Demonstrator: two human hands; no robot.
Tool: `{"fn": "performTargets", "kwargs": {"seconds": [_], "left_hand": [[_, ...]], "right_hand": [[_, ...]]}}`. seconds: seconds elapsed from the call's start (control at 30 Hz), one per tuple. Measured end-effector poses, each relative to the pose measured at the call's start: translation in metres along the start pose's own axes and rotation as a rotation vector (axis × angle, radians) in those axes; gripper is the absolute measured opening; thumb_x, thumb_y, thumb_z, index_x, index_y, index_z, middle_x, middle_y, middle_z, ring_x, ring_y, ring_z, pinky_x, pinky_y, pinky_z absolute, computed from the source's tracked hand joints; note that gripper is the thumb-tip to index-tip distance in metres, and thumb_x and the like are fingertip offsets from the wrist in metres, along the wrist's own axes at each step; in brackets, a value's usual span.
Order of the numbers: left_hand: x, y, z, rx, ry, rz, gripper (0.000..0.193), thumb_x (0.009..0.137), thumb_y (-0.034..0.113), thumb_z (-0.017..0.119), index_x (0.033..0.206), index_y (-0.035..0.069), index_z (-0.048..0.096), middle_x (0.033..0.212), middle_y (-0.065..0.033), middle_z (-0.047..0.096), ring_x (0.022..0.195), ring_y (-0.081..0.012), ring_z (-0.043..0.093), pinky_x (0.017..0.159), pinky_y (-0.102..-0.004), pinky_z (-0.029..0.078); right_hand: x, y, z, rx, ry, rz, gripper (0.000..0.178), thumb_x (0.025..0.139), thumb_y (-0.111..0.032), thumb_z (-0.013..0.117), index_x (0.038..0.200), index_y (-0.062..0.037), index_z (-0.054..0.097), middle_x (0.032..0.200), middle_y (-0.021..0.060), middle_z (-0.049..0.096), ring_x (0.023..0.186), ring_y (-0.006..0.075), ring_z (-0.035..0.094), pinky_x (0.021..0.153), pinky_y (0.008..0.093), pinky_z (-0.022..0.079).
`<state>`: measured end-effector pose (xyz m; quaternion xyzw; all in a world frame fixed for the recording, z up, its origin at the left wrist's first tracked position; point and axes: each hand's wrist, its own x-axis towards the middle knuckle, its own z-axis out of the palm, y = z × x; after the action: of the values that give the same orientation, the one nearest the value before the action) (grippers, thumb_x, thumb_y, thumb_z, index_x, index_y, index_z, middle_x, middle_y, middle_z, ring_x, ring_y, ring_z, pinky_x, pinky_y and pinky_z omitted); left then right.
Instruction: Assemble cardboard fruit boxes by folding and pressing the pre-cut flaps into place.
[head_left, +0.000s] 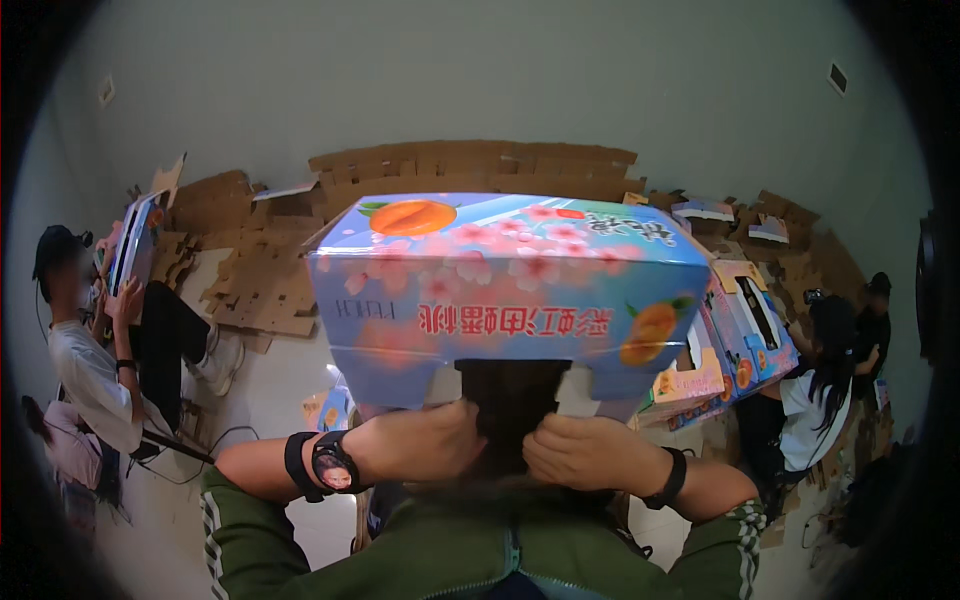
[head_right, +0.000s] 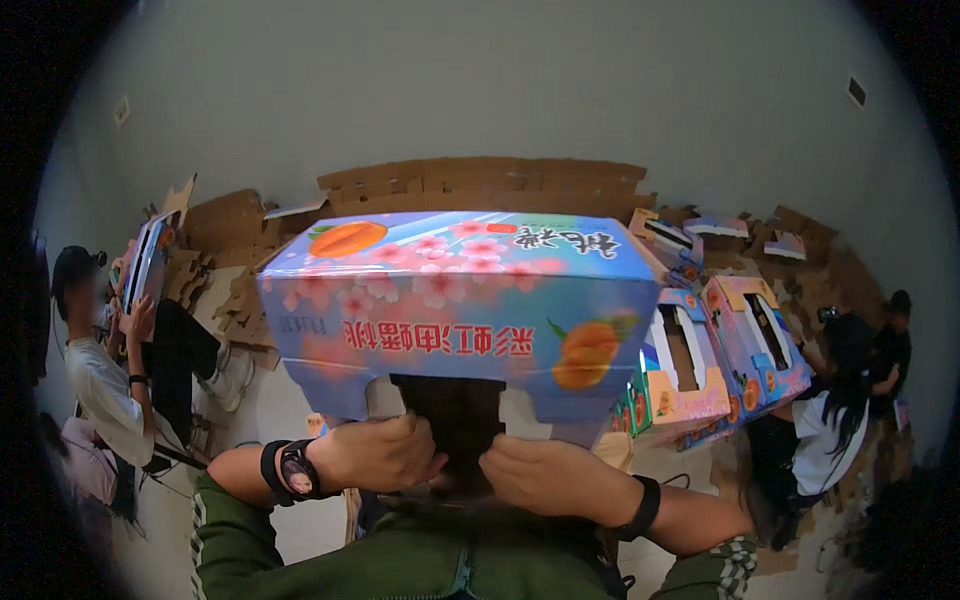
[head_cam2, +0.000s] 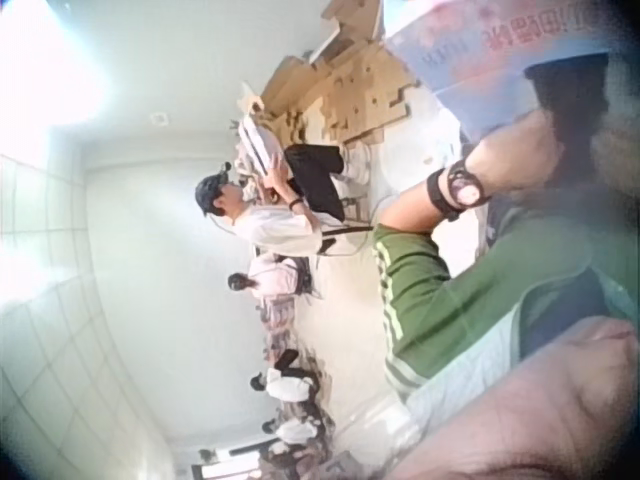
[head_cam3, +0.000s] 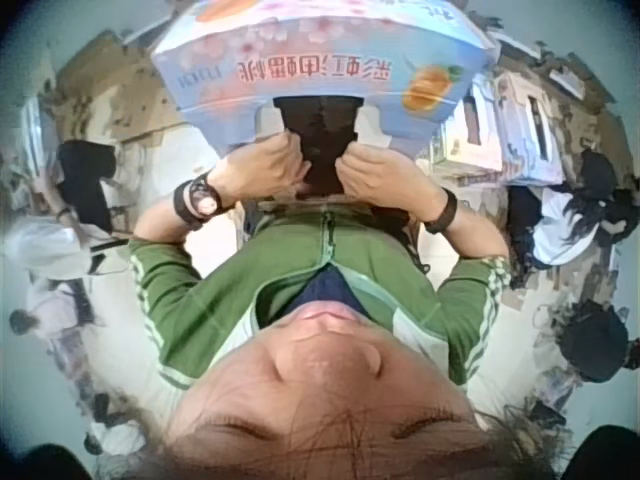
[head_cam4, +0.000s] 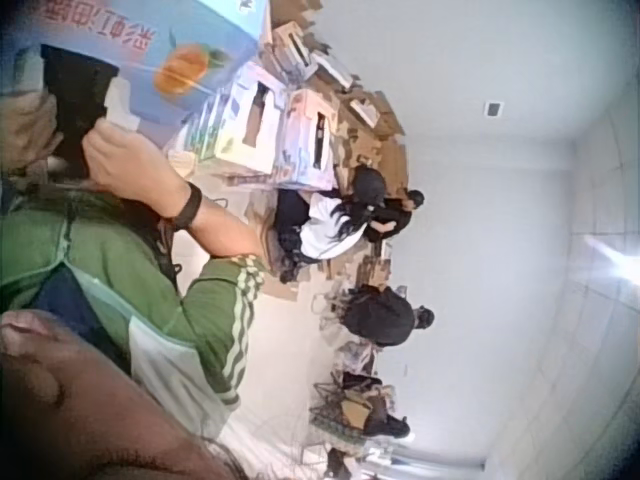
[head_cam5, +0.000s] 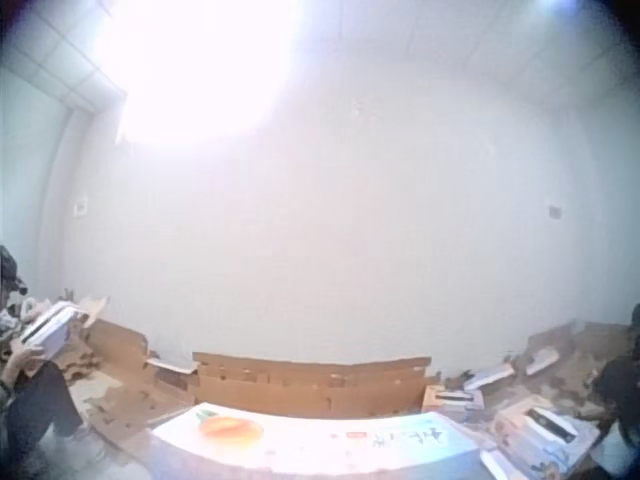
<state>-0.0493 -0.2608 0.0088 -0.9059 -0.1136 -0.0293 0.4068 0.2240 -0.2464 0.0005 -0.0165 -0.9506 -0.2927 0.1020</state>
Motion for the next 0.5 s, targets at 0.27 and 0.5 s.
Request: {"fn": "performTargets", "kwargs": {"seconds": [0.27, 0.5], "left_hand": [[0.017, -0.025, 0.032, -0.346, 0.026, -0.195, 0.027, 0.089, 0.023, 0.066, 0.065, 0.010, 0.063, 0.065, -0.0025, 0.056, 0.075, -0.0215, 0.059, 0.082, -0.0341, 0.045], [0.009, -0.019, 0.061, -0.629, -0.102, -0.235, 0.050, 0.093, 0.053, 0.067, 0.072, 0.007, 0.066, 0.083, -0.0071, 0.061, 0.095, -0.0235, 0.060, 0.126, -0.0505, 0.026]], "right_hand": [[0.006, 0.030, 0.035, 0.117, 0.177, 0.214, 0.016, 0.080, -0.022, 0.069, 0.072, -0.0100, 0.061, 0.079, 0.0009, 0.054, 0.083, 0.0181, 0.059, 0.092, 0.0312, 0.049], [0.003, 0.032, 0.061, 0.309, 0.171, 0.382, 0.022, 0.084, -0.025, 0.074, 0.077, -0.0076, 0.062, 0.084, 0.0051, 0.060, 0.098, 0.0228, 0.062, 0.118, 0.0445, 0.041]]}}
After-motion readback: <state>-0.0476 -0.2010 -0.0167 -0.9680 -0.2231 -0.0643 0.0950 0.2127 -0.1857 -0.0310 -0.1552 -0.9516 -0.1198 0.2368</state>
